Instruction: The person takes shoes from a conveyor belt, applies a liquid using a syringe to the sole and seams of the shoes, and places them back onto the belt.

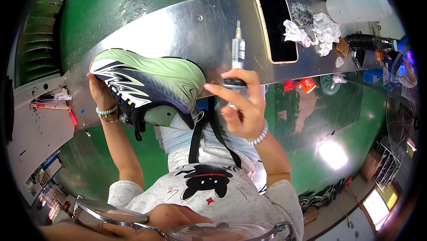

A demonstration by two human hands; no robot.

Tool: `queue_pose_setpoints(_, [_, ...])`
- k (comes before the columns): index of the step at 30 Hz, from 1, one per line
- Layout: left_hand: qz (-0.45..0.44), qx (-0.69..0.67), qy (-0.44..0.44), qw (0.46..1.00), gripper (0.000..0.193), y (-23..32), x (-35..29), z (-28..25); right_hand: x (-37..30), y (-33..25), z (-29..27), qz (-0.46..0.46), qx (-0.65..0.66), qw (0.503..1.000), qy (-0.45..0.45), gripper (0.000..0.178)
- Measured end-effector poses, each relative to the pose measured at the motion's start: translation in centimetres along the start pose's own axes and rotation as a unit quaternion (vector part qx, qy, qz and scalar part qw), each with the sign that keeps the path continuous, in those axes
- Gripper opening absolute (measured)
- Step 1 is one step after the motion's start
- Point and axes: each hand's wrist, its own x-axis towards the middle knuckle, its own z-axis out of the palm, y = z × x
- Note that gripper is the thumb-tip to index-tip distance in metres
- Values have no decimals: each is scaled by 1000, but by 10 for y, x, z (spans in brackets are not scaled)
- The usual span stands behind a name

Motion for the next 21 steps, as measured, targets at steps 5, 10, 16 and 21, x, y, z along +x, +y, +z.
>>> queue_pose_setpoints(5, [-2,3,-10,1000,61,4,0,1,17,2,19,-18,4,999,-46,44])
queue_pose_setpoints(10, [-1,-16,-20,1000,64,7,-3,0,23,-3,30,5,43,998,-53,44])
queue_pose_setpoints(16, [-8,-9,-25,1000,66,10,-4,3,46,-3,40,-53,4,991,-123,55])
queue_pose_setpoints(21, [-5,-26,-35,999,63,6,-3,-1,55,-6,50,-106,-50,982,-149,50])
